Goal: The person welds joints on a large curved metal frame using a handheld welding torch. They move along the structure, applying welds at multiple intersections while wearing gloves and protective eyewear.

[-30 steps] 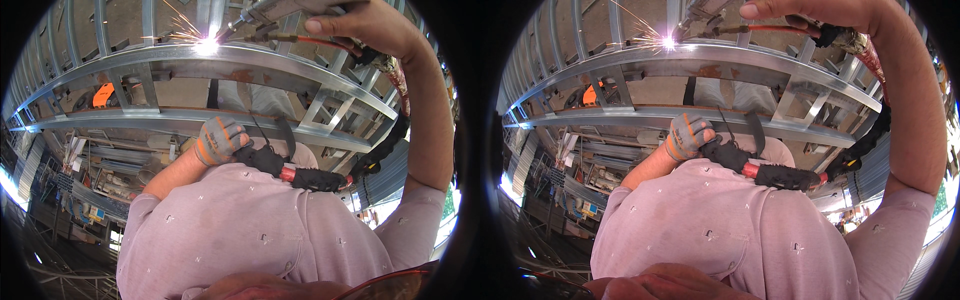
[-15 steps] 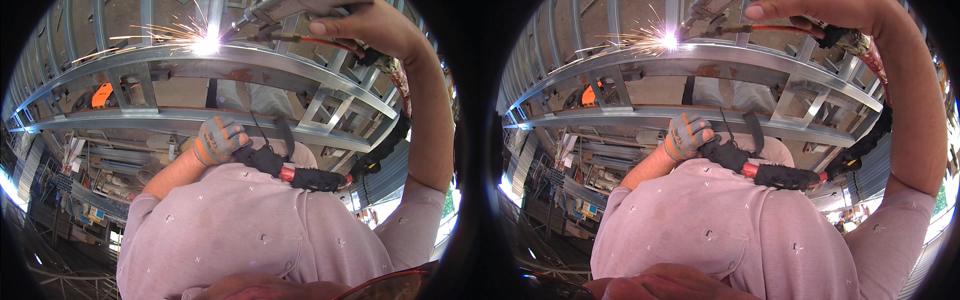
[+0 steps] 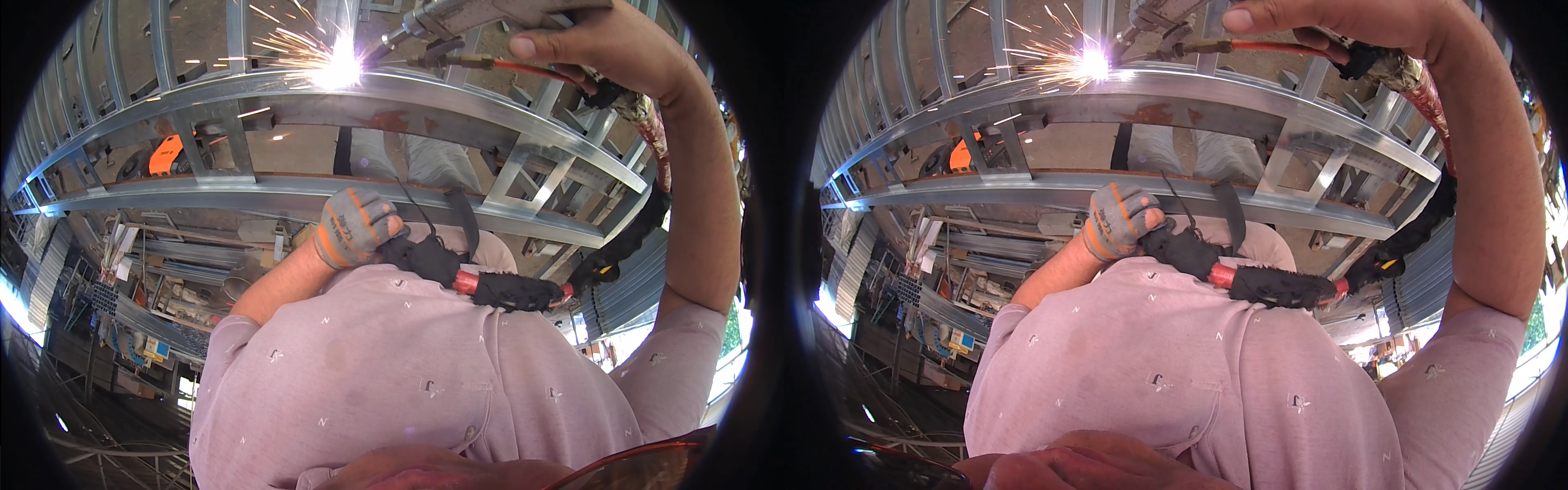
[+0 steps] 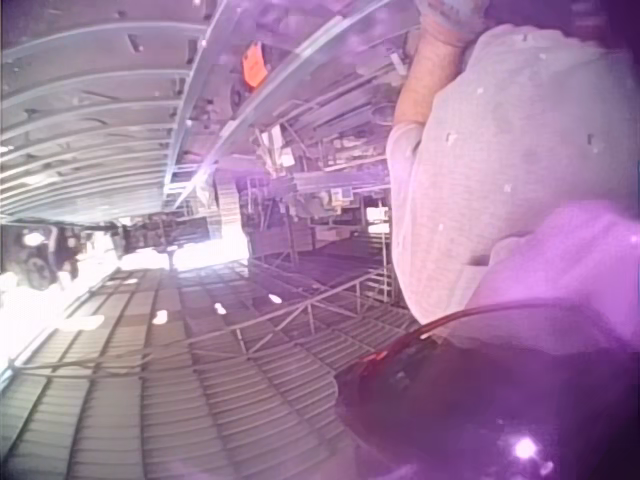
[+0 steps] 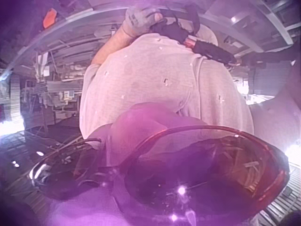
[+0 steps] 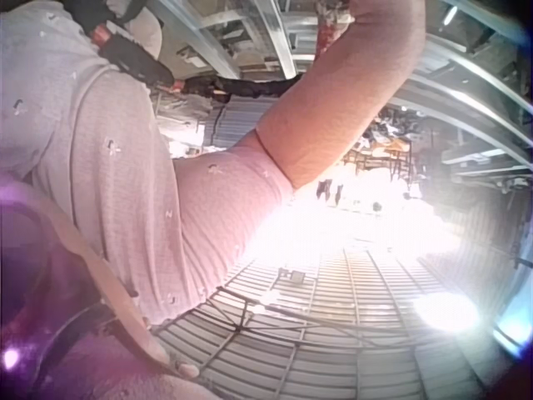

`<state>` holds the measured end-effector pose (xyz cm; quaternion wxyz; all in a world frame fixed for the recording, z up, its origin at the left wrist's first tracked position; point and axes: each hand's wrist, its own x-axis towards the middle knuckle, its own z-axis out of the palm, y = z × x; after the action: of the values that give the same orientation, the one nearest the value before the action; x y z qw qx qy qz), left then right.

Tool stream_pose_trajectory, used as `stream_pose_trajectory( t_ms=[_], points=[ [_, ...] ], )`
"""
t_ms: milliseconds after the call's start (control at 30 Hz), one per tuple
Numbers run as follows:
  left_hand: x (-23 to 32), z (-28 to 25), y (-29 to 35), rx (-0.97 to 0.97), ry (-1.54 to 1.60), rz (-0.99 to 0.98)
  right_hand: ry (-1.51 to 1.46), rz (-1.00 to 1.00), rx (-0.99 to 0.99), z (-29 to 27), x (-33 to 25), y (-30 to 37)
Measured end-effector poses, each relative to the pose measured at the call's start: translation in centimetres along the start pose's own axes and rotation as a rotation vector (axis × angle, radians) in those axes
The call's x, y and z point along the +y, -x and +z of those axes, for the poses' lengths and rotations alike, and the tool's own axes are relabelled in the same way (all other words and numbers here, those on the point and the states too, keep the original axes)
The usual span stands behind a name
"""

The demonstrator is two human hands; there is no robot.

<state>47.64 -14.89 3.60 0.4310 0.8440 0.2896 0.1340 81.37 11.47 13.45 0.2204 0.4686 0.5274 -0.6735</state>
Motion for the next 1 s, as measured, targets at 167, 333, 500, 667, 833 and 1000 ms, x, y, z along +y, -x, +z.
stream_pose_trajectory(
  t_ms=[167, 333, 500, 667, 833, 1000],
  points=[
    [0.5, 0.5, -0.3, 0.044, -0.008, 0.001, -0.001, 0.018, -0.008, -0.4, 1.0, 0.5],
    [1.3, 1.9, -1.1, 0.033, 0.036, 0.011, 0.038, 0.090, -0.029, -0.2, -0.8, 1.8],
    [1.8, 3.1, -2.0, 0.040, 0.042, 0.051, -0.361, -0.074, 0.050, 1.0, -0.8, 3.4],
    [2.4, 3.2, -2.5, 0.006, 0.073, 0.020, -0.161, -0.026, 0.166, 2.7, -0.4, 2.7],
    [2.4, 3.3, -2.4, -0.007, 0.071, 0.005, -0.069, 0.058, 0.249, 3.7, -1.9, 2.3],
    [2.4, 3.5, -2.3, 0.028, 0.054, 0.019, 0.029, -0.258, 0.188, 3.5, 0.1, 2.7]
  ],
)
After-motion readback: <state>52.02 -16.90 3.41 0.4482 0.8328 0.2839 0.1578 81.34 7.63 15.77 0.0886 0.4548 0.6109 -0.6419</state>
